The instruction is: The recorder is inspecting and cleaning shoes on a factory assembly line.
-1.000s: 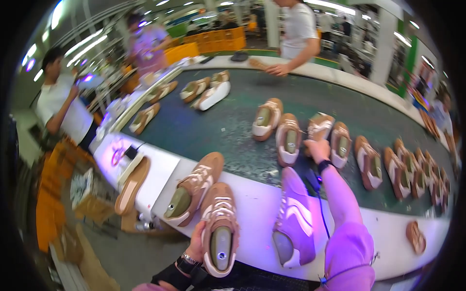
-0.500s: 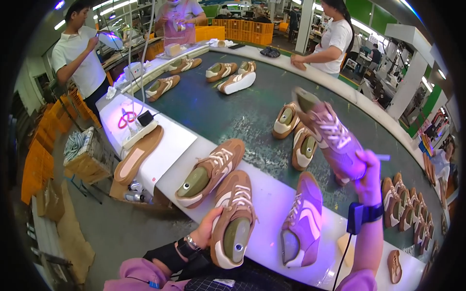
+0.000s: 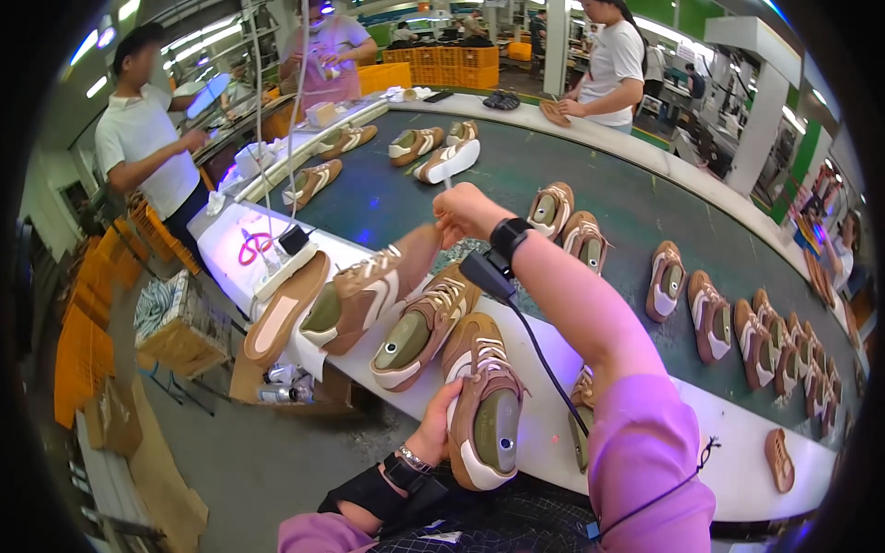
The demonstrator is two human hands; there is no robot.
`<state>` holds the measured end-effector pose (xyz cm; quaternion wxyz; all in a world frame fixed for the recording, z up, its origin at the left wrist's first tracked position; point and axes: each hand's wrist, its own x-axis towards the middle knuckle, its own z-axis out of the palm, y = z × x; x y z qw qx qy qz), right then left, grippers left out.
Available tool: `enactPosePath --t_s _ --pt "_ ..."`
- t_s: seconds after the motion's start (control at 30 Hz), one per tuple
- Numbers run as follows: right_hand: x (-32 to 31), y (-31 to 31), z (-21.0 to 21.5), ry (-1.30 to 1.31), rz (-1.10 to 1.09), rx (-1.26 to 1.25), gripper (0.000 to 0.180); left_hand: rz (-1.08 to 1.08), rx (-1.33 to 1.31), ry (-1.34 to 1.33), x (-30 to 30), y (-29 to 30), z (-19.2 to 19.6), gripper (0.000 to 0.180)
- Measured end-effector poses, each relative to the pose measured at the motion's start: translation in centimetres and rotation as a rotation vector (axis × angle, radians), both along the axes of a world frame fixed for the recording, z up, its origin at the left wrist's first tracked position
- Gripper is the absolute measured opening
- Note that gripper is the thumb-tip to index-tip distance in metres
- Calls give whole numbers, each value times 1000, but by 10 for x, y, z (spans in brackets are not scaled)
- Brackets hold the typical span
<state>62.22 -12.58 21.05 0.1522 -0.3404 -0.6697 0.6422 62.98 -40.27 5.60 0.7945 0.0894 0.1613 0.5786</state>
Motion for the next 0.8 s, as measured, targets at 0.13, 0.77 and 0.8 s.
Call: enactPosePath --t_s 0.13,0.77,0.8 --pt "21 1 2 75 -200 -11 30 -13 14 24 1 0 1 49" --pt "304 -190 -54 -266 -628 608 67 -52 -76 38 -10 6 5 54" --pt "307 -190 -57 -256 -640 602 67 -64 -79 20 -9 6 8 55"
